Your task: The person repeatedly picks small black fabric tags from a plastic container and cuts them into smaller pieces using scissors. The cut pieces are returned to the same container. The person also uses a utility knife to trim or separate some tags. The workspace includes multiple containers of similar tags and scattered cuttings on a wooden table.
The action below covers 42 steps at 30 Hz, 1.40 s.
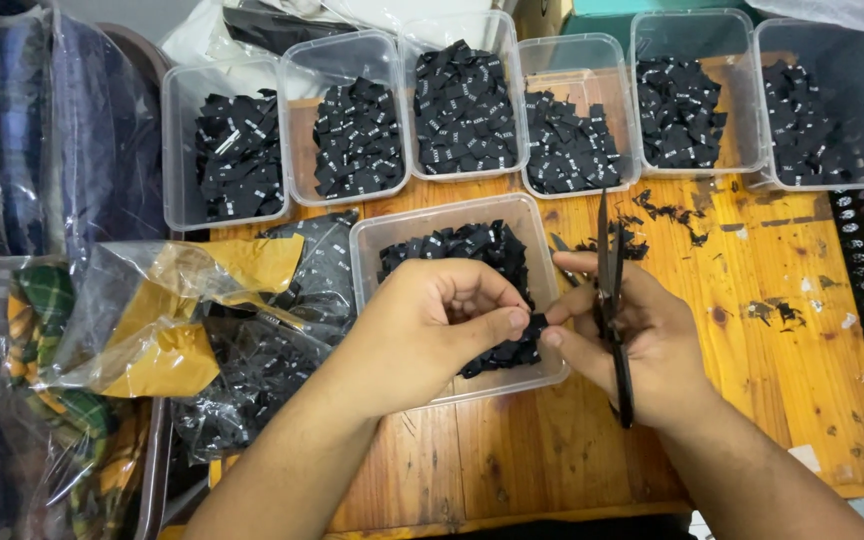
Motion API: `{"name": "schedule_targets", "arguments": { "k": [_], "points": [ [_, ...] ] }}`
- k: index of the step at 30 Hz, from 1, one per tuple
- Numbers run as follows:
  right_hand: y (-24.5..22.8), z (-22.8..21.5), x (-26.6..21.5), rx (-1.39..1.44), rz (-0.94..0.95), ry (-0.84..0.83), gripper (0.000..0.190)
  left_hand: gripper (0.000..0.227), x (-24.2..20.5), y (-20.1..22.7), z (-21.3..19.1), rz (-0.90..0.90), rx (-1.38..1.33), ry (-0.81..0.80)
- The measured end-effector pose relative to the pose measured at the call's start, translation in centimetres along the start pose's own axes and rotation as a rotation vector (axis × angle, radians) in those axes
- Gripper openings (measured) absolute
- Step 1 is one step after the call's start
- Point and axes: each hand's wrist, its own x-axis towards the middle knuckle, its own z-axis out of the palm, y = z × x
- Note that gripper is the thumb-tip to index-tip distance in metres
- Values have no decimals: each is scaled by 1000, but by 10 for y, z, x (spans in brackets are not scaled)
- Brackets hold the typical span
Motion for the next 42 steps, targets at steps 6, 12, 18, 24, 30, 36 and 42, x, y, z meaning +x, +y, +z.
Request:
{"name": "schedule_targets", "arguments": {
  "k": [6,12,18,24,30,36,42],
  "points": [
    [-1,-4,3,-106,75,-11,56,5,0,5,-4,-10,143,87],
    [-4,0,3,-142,113,-61,61,7,-8,13,-7,73,207,217],
    [1,-14,8,-146,-5,42,56,27,-18,4,13,493,461,205],
    [-6,-38,11,-49,25,259,52,12,-17,-23,90,904,1035,291],
    [-11,-40,9,-52,13,310,50,60,-9,-15,87,524,1220,66],
    [-7,-44,9,-56,-26,325,49,27,-2,2,-15,504,1075,341],
    [2,-43,6,-38,-35,307,49,25,25,-23,-6,481,1114,183]
  ]
}}
